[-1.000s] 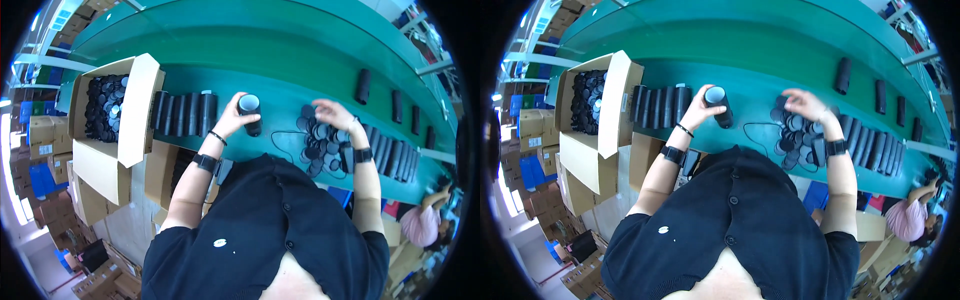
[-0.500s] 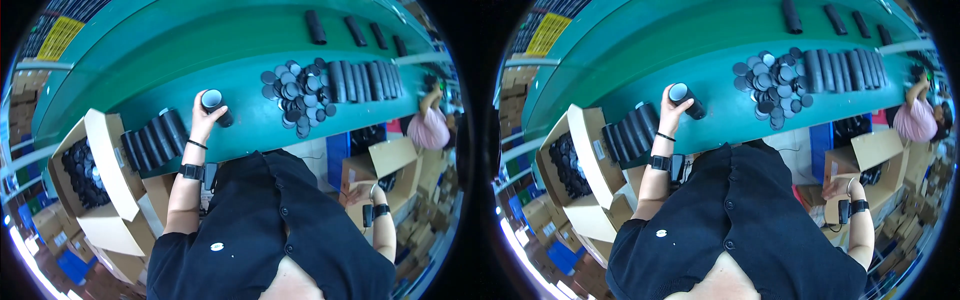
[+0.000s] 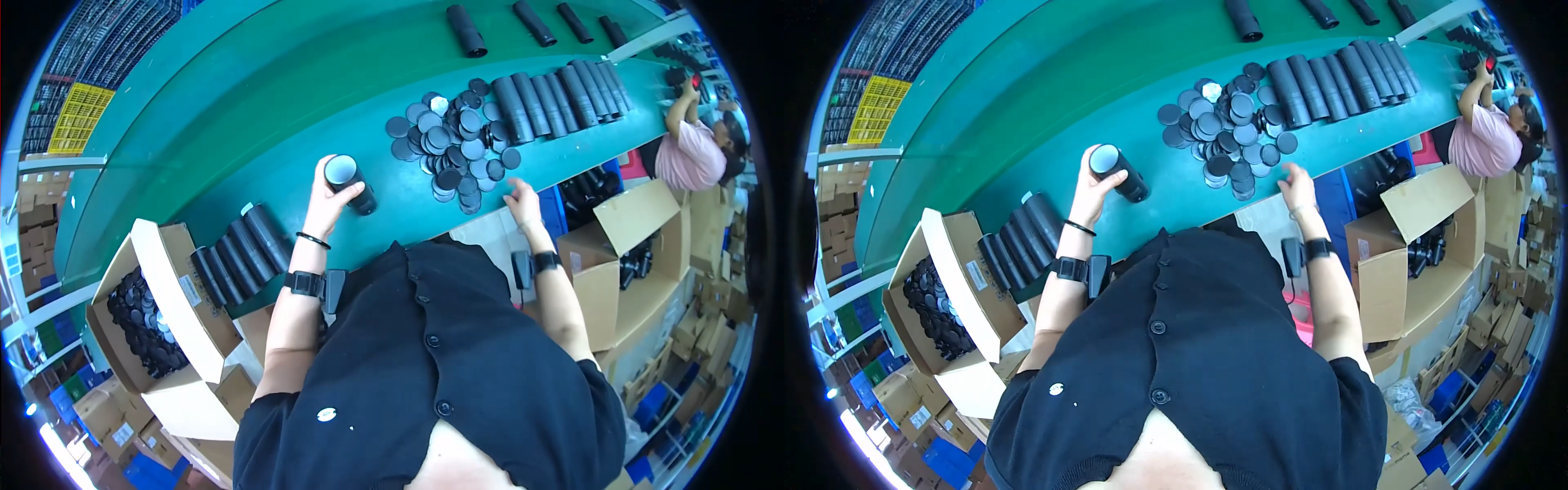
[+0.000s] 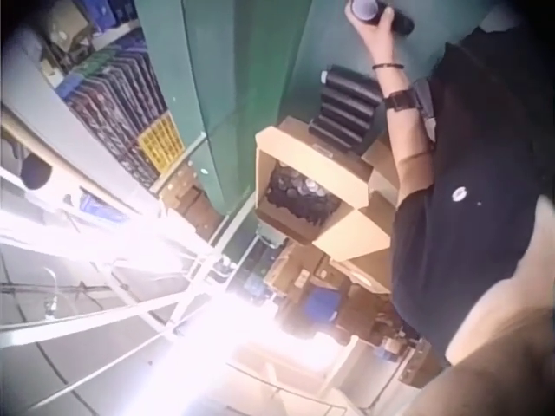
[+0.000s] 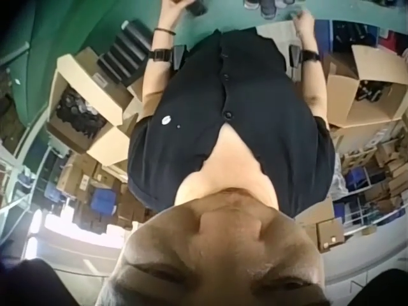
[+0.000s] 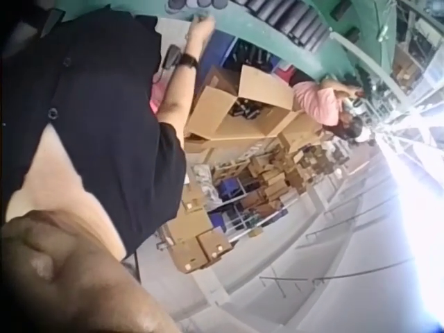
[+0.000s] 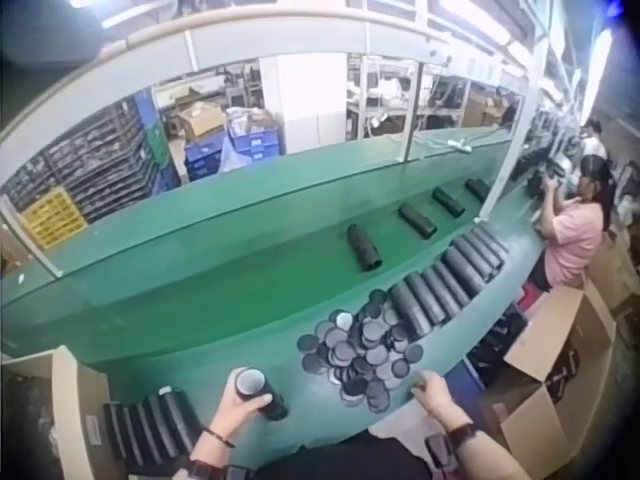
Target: Arranging black cylindrical electronic components on a conveyor belt at a manual assembly station.
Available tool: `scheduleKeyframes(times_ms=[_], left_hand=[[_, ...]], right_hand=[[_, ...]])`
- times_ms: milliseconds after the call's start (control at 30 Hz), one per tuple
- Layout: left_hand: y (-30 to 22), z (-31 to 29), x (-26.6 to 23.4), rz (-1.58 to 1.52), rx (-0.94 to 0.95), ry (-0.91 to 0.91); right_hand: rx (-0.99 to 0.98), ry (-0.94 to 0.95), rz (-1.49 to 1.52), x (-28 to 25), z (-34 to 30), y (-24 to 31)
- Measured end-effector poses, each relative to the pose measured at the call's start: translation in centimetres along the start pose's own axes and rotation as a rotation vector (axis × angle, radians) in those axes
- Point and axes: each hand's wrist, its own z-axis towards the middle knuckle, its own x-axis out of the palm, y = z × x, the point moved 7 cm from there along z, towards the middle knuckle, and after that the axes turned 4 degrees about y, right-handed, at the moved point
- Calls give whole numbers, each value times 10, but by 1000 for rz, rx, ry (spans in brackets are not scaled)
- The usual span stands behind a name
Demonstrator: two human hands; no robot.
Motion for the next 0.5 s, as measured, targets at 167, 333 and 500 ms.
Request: scheduleKeyframes(times_ms=[167, 333, 500], left_hand=[[0, -7, 5, 106, 9, 18], [2, -5, 0, 14, 18, -36], [-6, -3, 9, -5, 25, -44]], right_hand=[[-116, 57, -208, -8, 43, 45], [-292, 173, -248, -10, 53, 50], [-366, 107, -71, -31, 50, 81]])
